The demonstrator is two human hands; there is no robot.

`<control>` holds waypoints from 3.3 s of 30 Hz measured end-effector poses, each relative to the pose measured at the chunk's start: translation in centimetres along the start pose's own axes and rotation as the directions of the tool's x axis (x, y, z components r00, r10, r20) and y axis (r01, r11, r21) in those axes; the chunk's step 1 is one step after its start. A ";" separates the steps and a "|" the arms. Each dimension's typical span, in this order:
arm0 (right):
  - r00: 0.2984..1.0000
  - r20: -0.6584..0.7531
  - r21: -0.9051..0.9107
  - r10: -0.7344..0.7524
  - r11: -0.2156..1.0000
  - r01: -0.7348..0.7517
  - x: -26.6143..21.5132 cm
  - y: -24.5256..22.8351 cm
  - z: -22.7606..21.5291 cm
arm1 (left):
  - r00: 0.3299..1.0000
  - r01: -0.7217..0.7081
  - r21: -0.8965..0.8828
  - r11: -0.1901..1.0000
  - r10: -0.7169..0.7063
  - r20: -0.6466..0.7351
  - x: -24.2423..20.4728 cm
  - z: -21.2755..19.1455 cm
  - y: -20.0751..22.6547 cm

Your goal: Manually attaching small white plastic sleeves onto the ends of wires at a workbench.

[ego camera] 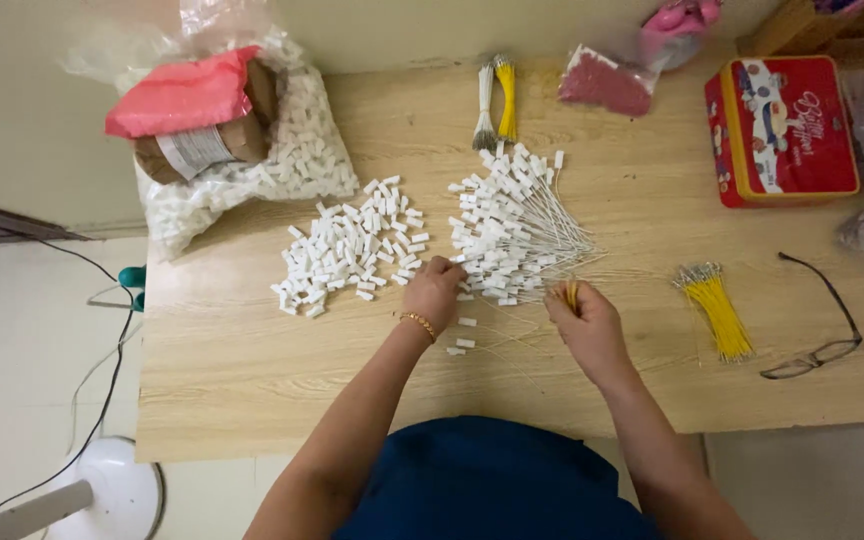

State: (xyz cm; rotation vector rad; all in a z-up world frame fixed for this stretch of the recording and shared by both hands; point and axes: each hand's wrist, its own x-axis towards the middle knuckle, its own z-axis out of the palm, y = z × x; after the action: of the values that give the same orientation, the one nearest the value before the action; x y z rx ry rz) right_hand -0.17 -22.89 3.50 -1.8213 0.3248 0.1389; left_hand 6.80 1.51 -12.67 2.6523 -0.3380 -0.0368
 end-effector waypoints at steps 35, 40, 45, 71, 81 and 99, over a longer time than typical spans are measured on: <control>0.980 0.172 0.003 -0.100 0.995 0.101 -1.8 -8.7 0.6 | 0.966 0.236 -0.970 0.055 -0.117 0.229 -3.1 -13.6 11.3; 0.986 0.114 -0.094 -0.123 0.987 0.134 -1.6 -8.3 0.5 | 0.956 0.248 -0.963 -0.108 -0.130 0.261 -2.9 -13.7 11.1; 0.953 0.148 -0.277 -0.264 0.914 0.296 -2.1 -10.3 0.1 | 0.948 0.278 -0.946 -0.165 -0.112 0.298 -3.0 -14.1 11.0; 0.907 0.313 -0.353 -0.282 0.852 0.387 -0.7 -6.8 0.9 | 0.902 0.363 -0.897 -0.251 -0.146 0.406 -3.3 -11.5 10.6; 0.901 0.378 -0.342 -0.213 0.872 0.350 -0.2 -4.0 0.9 | 0.861 0.429 -0.878 -0.212 -0.199 0.469 -5.1 -8.9 9.7; 0.993 -0.065 -0.171 0.097 0.980 -0.107 0.2 5.0 -3.5 | 0.967 -0.160 -0.068 0.985 0.143 -0.212 -3.6 1.0 5.2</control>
State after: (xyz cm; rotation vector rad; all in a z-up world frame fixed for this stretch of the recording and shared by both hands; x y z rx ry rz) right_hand -1.75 -27.48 -0.24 -1.9846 0.4582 0.1928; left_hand 1.98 -2.54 -11.30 2.5099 -0.4578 0.2654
